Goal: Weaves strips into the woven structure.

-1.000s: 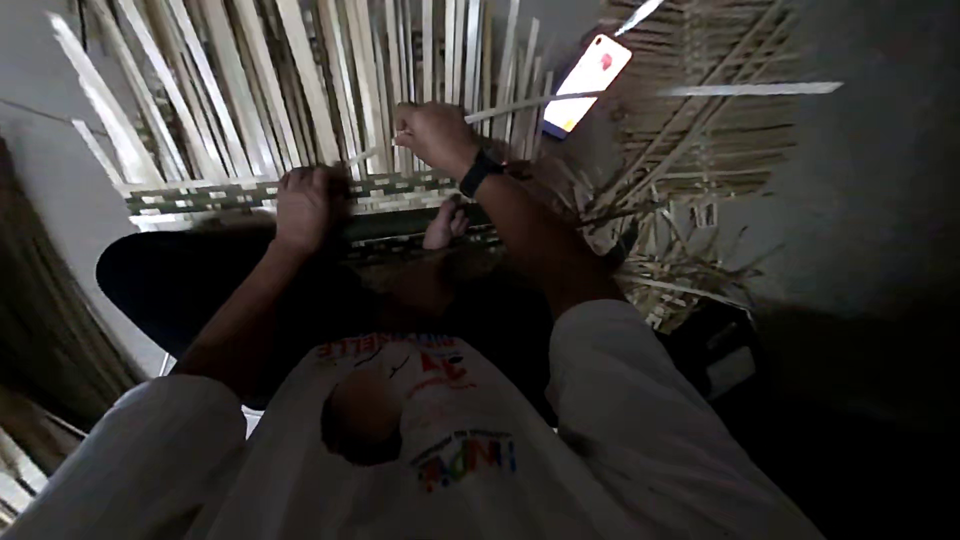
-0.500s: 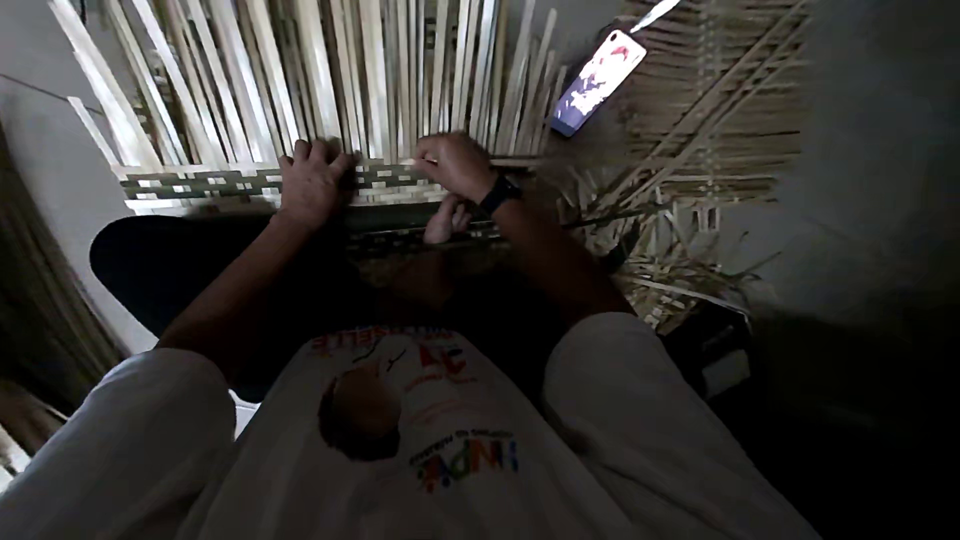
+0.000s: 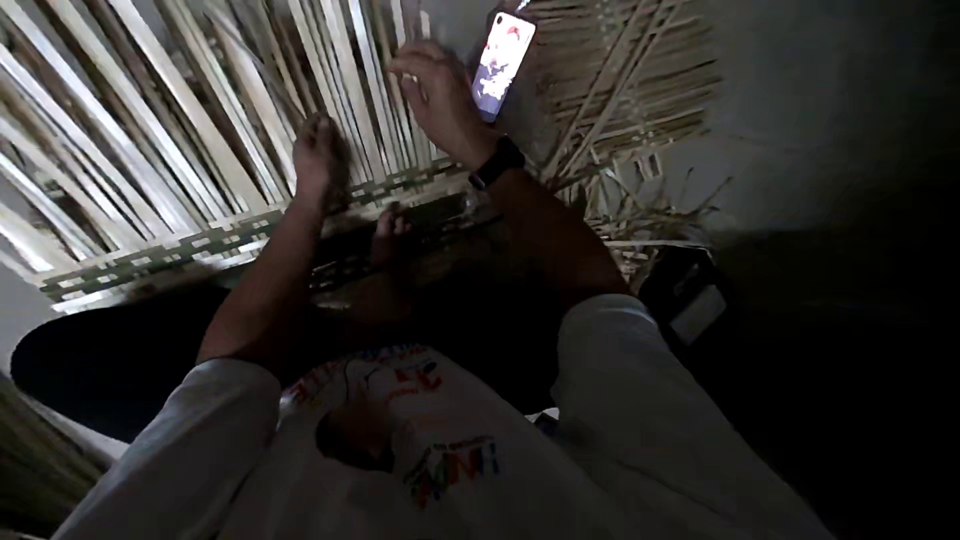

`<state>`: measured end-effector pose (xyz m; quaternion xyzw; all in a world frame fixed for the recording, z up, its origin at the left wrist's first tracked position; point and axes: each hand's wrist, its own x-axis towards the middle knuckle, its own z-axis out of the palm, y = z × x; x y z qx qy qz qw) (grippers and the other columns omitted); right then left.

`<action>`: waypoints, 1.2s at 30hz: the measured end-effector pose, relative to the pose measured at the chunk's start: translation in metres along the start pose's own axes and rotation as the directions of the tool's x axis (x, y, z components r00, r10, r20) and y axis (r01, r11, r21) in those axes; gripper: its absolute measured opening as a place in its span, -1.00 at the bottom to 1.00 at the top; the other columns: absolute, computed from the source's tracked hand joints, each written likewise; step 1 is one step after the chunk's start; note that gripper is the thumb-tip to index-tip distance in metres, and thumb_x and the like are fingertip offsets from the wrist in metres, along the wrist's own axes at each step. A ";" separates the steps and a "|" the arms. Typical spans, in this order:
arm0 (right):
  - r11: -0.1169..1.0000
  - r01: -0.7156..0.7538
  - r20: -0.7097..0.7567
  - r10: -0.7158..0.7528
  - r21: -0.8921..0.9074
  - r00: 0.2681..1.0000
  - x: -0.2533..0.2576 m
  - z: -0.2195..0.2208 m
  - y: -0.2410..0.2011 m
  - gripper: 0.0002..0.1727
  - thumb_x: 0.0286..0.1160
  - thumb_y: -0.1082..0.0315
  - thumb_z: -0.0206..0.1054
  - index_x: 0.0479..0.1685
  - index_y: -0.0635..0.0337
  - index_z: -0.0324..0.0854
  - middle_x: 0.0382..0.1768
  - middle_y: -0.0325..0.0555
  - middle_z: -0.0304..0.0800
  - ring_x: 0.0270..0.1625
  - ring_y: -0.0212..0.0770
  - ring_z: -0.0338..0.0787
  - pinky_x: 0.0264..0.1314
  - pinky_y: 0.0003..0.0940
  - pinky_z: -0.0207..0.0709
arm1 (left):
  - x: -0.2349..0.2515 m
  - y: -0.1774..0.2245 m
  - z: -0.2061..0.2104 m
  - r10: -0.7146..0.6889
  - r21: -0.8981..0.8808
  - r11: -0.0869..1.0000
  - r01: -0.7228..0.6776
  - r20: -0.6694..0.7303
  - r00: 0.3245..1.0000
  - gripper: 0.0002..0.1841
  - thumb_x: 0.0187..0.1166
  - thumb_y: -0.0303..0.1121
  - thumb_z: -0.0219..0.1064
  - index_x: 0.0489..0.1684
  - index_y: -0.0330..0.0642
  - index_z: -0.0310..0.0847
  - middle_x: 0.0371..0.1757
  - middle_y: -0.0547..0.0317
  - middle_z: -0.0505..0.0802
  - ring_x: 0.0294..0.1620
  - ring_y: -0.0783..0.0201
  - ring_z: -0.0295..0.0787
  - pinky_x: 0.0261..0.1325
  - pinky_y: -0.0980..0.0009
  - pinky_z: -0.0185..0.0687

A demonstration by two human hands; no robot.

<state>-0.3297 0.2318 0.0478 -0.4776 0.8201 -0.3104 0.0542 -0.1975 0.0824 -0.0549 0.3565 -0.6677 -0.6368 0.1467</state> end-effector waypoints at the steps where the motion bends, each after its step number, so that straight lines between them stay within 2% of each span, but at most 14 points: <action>1: 0.984 -0.130 0.055 0.124 0.124 0.991 0.002 0.009 0.012 -0.62 0.70 0.49 0.14 0.40 0.29 0.67 0.38 0.10 0.76 0.41 -0.09 0.76 0.52 -0.23 0.55 | -0.002 0.002 -0.001 -0.032 -0.094 0.995 0.031 -0.008 0.999 -0.58 0.90 -0.18 -0.03 0.45 -0.28 0.51 0.07 0.07 0.76 -0.05 0.37 0.73 0.10 0.36 0.69; 3: 0.937 -0.276 0.129 0.253 0.215 0.959 0.005 0.034 0.033 -0.57 0.74 0.39 0.17 0.54 0.19 0.59 0.39 -0.01 0.78 0.36 -0.19 0.80 0.47 -0.24 0.63 | -0.010 0.007 -0.003 -0.077 -0.237 0.968 0.076 0.002 0.997 -0.70 0.92 -0.18 -0.07 0.06 -0.16 0.52 -0.32 0.34 0.68 -0.40 0.48 0.64 -0.22 0.47 0.68; 5: 0.924 -0.341 0.156 0.317 0.172 0.936 0.012 0.053 0.043 -0.51 0.74 0.30 0.18 0.63 0.11 0.53 0.42 -0.05 0.76 0.44 -0.17 0.74 0.58 -0.15 0.52 | -0.016 0.011 -0.006 -0.082 -0.279 0.956 0.095 0.058 0.995 -0.71 0.92 -0.22 -0.08 -0.08 -0.11 0.52 -0.41 0.41 0.67 -0.44 0.49 0.65 -0.22 0.47 0.70; 9: 0.888 -0.423 0.239 0.378 0.180 0.895 0.024 0.061 0.048 -0.40 0.67 0.28 0.33 0.67 0.27 0.41 0.39 0.15 0.73 0.45 0.00 0.71 0.59 -0.08 0.48 | -0.018 0.003 -0.021 0.025 -0.192 0.981 0.032 0.291 0.956 -0.85 0.74 -0.47 0.12 -0.09 -0.03 0.61 -0.28 0.48 0.78 -0.27 0.57 0.70 -0.10 0.54 0.69; 13: 0.810 -0.385 0.282 0.281 0.443 0.917 0.008 0.034 0.059 -0.45 0.50 0.32 0.50 0.43 0.41 0.54 0.14 0.13 0.81 0.04 -0.15 0.87 0.11 -0.22 0.78 | -0.005 0.001 -0.043 0.005 -0.108 0.992 0.061 0.526 0.850 -0.79 0.72 -0.51 0.12 0.12 -0.06 0.61 -0.14 0.50 0.82 -0.25 0.66 0.71 -0.14 0.70 0.66; 15: 0.788 -0.263 0.316 0.091 0.557 0.944 -0.011 0.020 0.063 -0.58 0.45 0.50 0.40 0.30 0.49 0.59 0.14 0.12 0.80 0.04 -0.26 0.82 0.14 -0.35 0.72 | 0.003 0.001 -0.050 -0.017 -0.098 0.991 0.090 0.579 0.815 -0.73 0.68 -0.54 0.06 0.06 -0.01 0.63 -0.17 0.53 0.84 -0.35 0.70 0.68 -0.28 0.76 0.62; 17: 0.905 -0.016 0.261 -0.105 0.425 0.960 -0.029 0.012 0.061 -0.69 0.43 0.62 0.25 0.12 0.47 0.72 0.13 0.13 0.84 0.12 -0.24 0.83 0.24 -0.37 0.67 | 0.005 0.006 -0.046 -0.063 -0.066 0.991 0.115 0.526 0.848 -0.76 0.67 -0.58 0.10 -0.13 0.03 0.64 -0.32 0.56 0.82 -0.51 0.71 0.59 -0.44 0.77 0.53; 19: 0.936 0.333 0.239 -0.352 0.119 0.905 -0.040 0.001 0.048 -0.66 0.53 0.64 0.17 0.10 0.29 0.83 0.25 0.10 0.84 0.42 0.03 0.73 0.60 -0.02 0.41 | 0.006 0.014 -0.036 -0.078 0.027 0.997 0.073 0.429 0.900 -0.82 0.61 -0.59 0.23 -0.17 -0.03 0.65 -0.35 0.54 0.80 -0.47 0.70 0.61 -0.38 0.72 0.58; 21: 0.819 0.565 0.224 -0.535 -0.099 0.814 -0.035 -0.004 0.035 -0.70 0.66 0.46 0.25 0.14 0.03 0.87 0.36 -0.03 0.80 0.61 0.17 0.58 0.71 0.25 0.20 | 0.001 0.020 -0.028 -0.008 0.128 0.990 -0.052 0.431 0.902 -0.89 0.55 -0.56 0.36 -0.13 -0.18 0.72 -0.28 0.47 0.83 -0.35 0.69 0.68 -0.21 0.66 0.65; 23: 0.871 0.466 0.294 -0.410 -0.157 0.864 -0.019 -0.010 0.029 -0.68 0.74 0.21 0.23 0.28 0.01 0.81 0.48 -0.05 0.72 0.72 0.24 0.41 0.79 0.34 0.01 | -0.008 0.024 -0.025 0.086 0.193 0.961 -0.199 0.475 0.876 -0.88 0.51 -0.52 0.43 -0.08 -0.31 0.76 -0.22 0.33 0.86 -0.27 0.66 0.70 -0.08 0.62 0.66; 24: 0.920 0.356 0.370 -0.276 -0.166 0.887 -0.009 -0.017 0.027 -0.70 0.68 0.28 0.27 0.21 0.11 0.82 0.41 0.02 0.76 0.68 0.28 0.44 0.76 0.37 0.01 | -0.016 0.027 -0.024 0.142 0.213 0.938 -0.273 0.481 0.865 -0.85 0.51 -0.46 0.47 -0.08 -0.32 0.78 -0.20 0.29 0.87 -0.24 0.64 0.71 -0.03 0.59 0.65; 27: 0.967 0.138 0.556 0.004 -0.214 0.831 0.016 -0.023 0.042 -0.70 0.69 0.24 0.30 0.08 0.29 0.79 0.16 0.28 0.81 0.33 0.33 0.73 0.43 0.38 0.42 | -0.036 0.021 -0.022 0.268 0.302 0.868 -0.394 0.382 0.884 -0.71 0.61 -0.33 0.43 0.15 -0.32 0.76 0.05 -0.01 0.88 -0.01 0.37 0.81 0.22 0.36 0.70; 31: 0.949 0.125 0.488 0.034 -0.290 0.872 0.007 0.005 0.065 -0.70 0.72 0.18 0.27 0.08 0.18 0.80 0.12 0.20 0.85 0.26 0.28 0.79 0.30 0.37 0.51 | -0.063 0.004 -0.013 0.212 0.583 0.773 -0.249 0.132 0.968 -0.60 0.83 -0.30 0.09 0.50 -0.28 0.55 0.23 -0.27 0.80 0.24 -0.16 0.79 0.39 -0.09 0.60; 36: 0.933 0.175 0.418 -0.030 -0.314 0.908 -0.021 0.020 0.078 -0.64 0.80 0.22 0.16 0.13 0.32 0.74 0.14 0.28 0.83 0.31 0.32 0.77 0.40 0.31 0.50 | -0.082 -0.047 -0.005 0.439 0.725 0.448 -0.523 0.331 0.835 -0.66 0.70 -0.41 0.19 0.31 -0.40 0.66 0.32 -0.31 0.79 0.46 -0.35 0.64 0.52 -0.23 0.43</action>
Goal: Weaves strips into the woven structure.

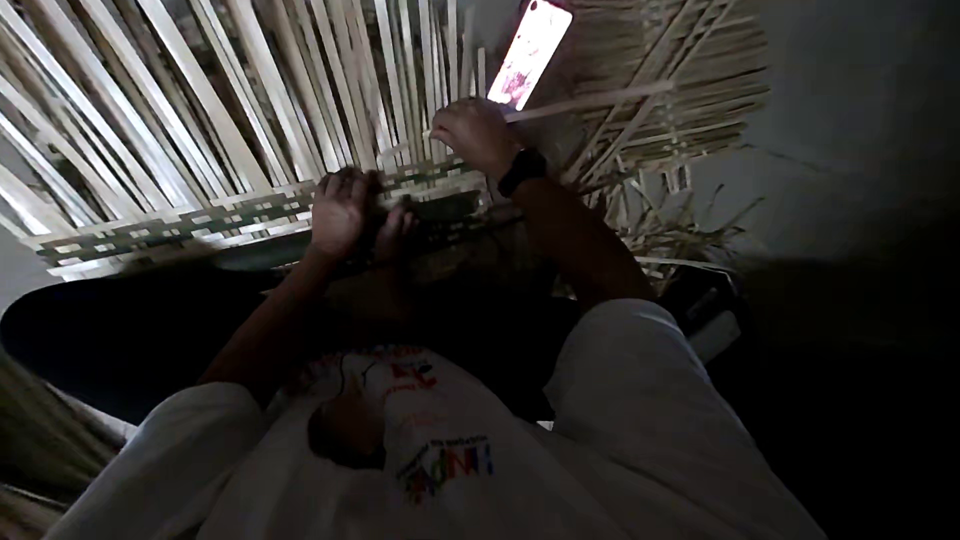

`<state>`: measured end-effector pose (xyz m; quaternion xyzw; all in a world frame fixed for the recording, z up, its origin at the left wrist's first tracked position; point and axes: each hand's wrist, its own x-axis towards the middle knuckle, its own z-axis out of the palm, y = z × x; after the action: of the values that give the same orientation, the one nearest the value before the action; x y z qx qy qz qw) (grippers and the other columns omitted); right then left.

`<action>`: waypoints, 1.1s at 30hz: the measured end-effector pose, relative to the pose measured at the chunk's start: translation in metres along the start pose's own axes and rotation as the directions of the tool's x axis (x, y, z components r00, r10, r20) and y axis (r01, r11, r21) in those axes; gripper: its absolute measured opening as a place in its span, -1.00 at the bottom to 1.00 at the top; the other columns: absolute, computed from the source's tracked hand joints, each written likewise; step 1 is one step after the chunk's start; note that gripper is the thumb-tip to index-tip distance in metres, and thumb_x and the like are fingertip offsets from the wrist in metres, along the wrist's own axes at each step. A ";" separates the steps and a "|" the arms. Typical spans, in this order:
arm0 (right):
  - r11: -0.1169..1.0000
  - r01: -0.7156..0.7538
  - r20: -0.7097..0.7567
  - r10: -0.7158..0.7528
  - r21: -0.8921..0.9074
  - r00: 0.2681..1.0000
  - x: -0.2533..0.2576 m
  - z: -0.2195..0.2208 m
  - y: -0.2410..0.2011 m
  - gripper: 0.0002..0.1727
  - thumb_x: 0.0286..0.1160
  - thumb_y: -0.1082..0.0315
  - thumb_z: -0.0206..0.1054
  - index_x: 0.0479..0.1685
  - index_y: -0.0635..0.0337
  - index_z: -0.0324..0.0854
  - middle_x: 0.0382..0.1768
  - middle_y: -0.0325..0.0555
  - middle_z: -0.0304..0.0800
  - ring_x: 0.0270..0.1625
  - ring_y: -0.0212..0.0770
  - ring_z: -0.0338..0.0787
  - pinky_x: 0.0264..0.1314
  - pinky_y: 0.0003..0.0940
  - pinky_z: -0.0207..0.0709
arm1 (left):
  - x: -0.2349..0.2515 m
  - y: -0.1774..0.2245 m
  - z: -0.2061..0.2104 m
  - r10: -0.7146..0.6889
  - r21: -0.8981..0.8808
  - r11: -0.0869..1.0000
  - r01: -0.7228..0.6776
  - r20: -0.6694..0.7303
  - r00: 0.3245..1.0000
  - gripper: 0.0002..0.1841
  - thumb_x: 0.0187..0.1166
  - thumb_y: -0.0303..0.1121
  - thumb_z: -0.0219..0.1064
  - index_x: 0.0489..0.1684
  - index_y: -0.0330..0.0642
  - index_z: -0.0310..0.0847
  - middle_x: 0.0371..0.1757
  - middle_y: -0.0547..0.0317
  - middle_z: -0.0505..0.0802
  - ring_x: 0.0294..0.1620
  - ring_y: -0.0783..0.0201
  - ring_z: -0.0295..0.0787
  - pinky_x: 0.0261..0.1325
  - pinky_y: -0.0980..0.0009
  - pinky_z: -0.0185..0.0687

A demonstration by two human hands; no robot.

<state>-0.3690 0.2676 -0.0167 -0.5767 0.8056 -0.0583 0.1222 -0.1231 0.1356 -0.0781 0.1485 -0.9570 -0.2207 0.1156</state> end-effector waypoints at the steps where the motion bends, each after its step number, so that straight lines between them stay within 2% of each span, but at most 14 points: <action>1: 1.000 0.010 -0.003 -0.010 -0.005 1.000 -0.004 0.004 0.001 -0.64 0.80 0.22 0.16 0.12 0.34 0.74 0.11 0.28 0.83 0.28 0.32 0.79 0.39 0.29 0.52 | 0.001 0.001 0.001 0.018 0.042 0.999 -0.018 0.023 1.000 -0.67 0.72 -0.41 0.16 0.33 -0.35 0.64 0.35 -0.26 0.78 0.51 -0.31 0.60 0.55 -0.23 0.39; 5: 1.000 0.013 0.005 -0.014 0.027 1.000 -0.011 0.008 0.005 -0.64 0.79 0.20 0.18 0.09 0.32 0.75 0.11 0.23 0.84 0.23 0.27 0.82 0.35 0.24 0.57 | 0.019 0.012 -0.003 -0.104 0.117 0.989 0.087 0.150 0.983 -0.44 0.66 -0.25 0.29 0.70 0.04 0.44 0.55 -0.26 0.61 0.57 -0.40 0.44 0.39 -0.40 0.32; 9: 0.996 -0.042 0.069 0.036 0.083 0.997 -0.016 0.009 0.007 -0.63 0.78 0.15 0.20 0.08 0.29 0.75 0.12 0.19 0.84 0.27 0.22 0.80 0.41 0.21 0.54 | 0.026 0.021 0.000 -0.176 0.160 0.976 0.149 0.172 0.969 -0.47 0.64 -0.25 0.28 0.65 0.10 0.50 0.56 -0.35 0.56 0.55 -0.45 0.42 0.35 -0.43 0.29; 13: 0.971 -0.083 0.139 0.052 0.223 0.989 -0.022 0.012 0.005 -0.69 0.74 0.23 0.23 0.03 0.31 0.77 0.07 0.17 0.84 0.23 0.15 0.80 0.43 0.13 0.53 | 0.028 0.022 0.001 -0.239 0.166 0.964 0.209 0.190 0.952 -0.50 0.61 -0.21 0.31 0.59 0.18 0.56 0.58 -0.34 0.54 0.57 -0.44 0.40 0.40 -0.44 0.23; 16: 0.962 -0.066 0.161 0.023 0.263 0.987 -0.031 -0.002 0.027 -0.69 0.72 0.36 0.23 0.26 0.24 0.77 0.23 0.16 0.83 0.34 0.14 0.78 0.56 0.11 0.47 | 0.029 0.020 -0.002 -0.220 0.144 0.970 0.195 0.186 0.958 -0.49 0.59 -0.15 0.33 0.59 0.22 0.56 0.52 -0.37 0.57 0.55 -0.46 0.40 0.40 -0.48 0.20; 19: 0.949 -0.136 0.085 0.116 0.285 0.990 -0.064 -0.016 0.072 -0.65 0.70 0.35 0.26 0.35 0.28 0.72 0.24 0.25 0.81 0.34 0.20 0.78 0.57 0.11 0.47 | 0.040 0.035 -0.009 -0.074 -0.044 0.996 0.076 0.059 0.996 -0.54 0.64 -0.29 0.31 0.55 0.05 0.61 0.46 -0.47 0.59 0.47 -0.53 0.45 0.36 -0.42 0.28; 21: 0.930 -0.250 0.122 0.224 0.270 0.967 -0.091 -0.028 0.097 -0.66 0.71 0.31 0.28 0.28 0.28 0.76 0.21 0.28 0.81 0.34 0.24 0.76 0.56 0.17 0.45 | 0.068 0.057 -0.013 0.018 -0.274 0.962 -0.007 0.036 0.999 -0.54 0.69 -0.43 0.21 0.58 -0.22 0.54 0.44 -0.41 0.66 0.49 -0.35 0.55 0.53 -0.16 0.42; 23: 0.903 -0.325 0.154 0.292 0.282 0.944 -0.114 -0.042 0.107 -0.72 0.66 0.30 0.35 0.16 0.27 0.81 0.09 0.23 0.86 0.19 0.17 0.83 0.42 0.19 0.55 | 0.112 0.077 -0.007 -0.003 -0.547 0.835 0.062 0.108 0.994 -0.49 0.77 -0.42 0.16 0.69 -0.38 0.32 0.43 -0.25 0.72 0.44 0.04 0.69 0.55 0.23 0.53; 25: 0.874 -0.368 0.201 0.317 0.318 0.927 -0.128 -0.055 0.108 -0.75 0.62 0.32 0.40 0.12 0.25 0.83 0.01 0.17 0.88 0.07 0.08 0.85 0.32 0.16 0.61 | 0.155 0.086 0.008 -0.117 -0.737 0.637 0.225 0.196 0.974 -0.34 0.74 -0.40 0.24 0.78 -0.43 0.08 0.52 -0.25 0.65 0.48 0.19 0.66 0.55 0.39 0.52; 27: 0.870 -0.362 0.255 0.287 0.333 0.923 -0.135 -0.062 0.104 -0.76 0.62 0.39 0.38 0.15 0.24 0.82 0.05 0.15 0.88 0.08 0.06 0.87 0.33 0.08 0.65 | 0.183 0.092 0.021 -0.277 -0.764 0.504 0.402 0.298 0.914 -0.26 0.62 -0.35 0.41 0.74 -0.44 0.12 0.45 -0.24 0.66 0.38 0.16 0.68 0.44 0.32 0.60; 28: 0.874 -0.351 0.274 0.266 0.335 0.924 -0.136 -0.063 0.104 -0.75 0.62 0.43 0.37 0.17 0.25 0.81 0.09 0.18 0.86 0.10 0.09 0.86 0.35 0.08 0.63 | 0.190 0.094 0.024 -0.334 -0.711 0.517 0.478 0.347 0.877 -0.30 0.58 -0.31 0.47 0.64 -0.42 0.25 0.35 -0.22 0.71 0.29 0.11 0.73 0.35 0.23 0.67; 29: 0.888 -0.319 0.273 0.234 0.332 0.933 -0.136 -0.059 0.109 -0.74 0.62 0.44 0.36 0.18 0.24 0.81 0.12 0.19 0.85 0.11 0.10 0.85 0.35 0.07 0.63 | 0.195 0.095 0.024 -0.348 -0.633 0.568 0.526 0.395 0.850 -0.31 0.58 -0.27 0.48 0.62 -0.40 0.29 0.34 -0.25 0.72 0.32 0.02 0.72 0.41 0.12 0.63; 31: 0.918 -0.227 0.238 0.153 0.325 0.959 -0.133 -0.047 0.126 -0.75 0.62 0.46 0.35 0.17 0.26 0.82 0.14 0.23 0.83 0.16 0.16 0.82 0.37 0.09 0.60 | 0.196 0.095 0.022 -0.313 -0.507 0.701 0.502 0.413 0.855 -0.35 0.58 -0.25 0.47 0.57 -0.42 0.35 0.29 -0.29 0.76 0.32 -0.07 0.74 0.46 0.02 0.58; 33: 0.937 -0.177 0.180 0.126 0.301 0.976 -0.119 -0.040 0.140 -0.75 0.64 0.47 0.30 0.14 0.29 0.82 0.17 0.26 0.80 0.28 0.21 0.77 0.47 0.12 0.53 | 0.189 0.091 0.022 -0.236 -0.572 0.720 0.393 0.331 0.914 -0.55 0.57 -0.35 0.46 0.31 -0.45 0.54 0.05 -0.16 0.78 -0.01 0.15 0.77 0.17 0.22 0.70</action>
<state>-0.4713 0.4244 0.0041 -0.4888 0.8159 -0.1306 0.2800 -0.3265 0.1593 -0.0264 0.2358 -0.7949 -0.5591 0.0050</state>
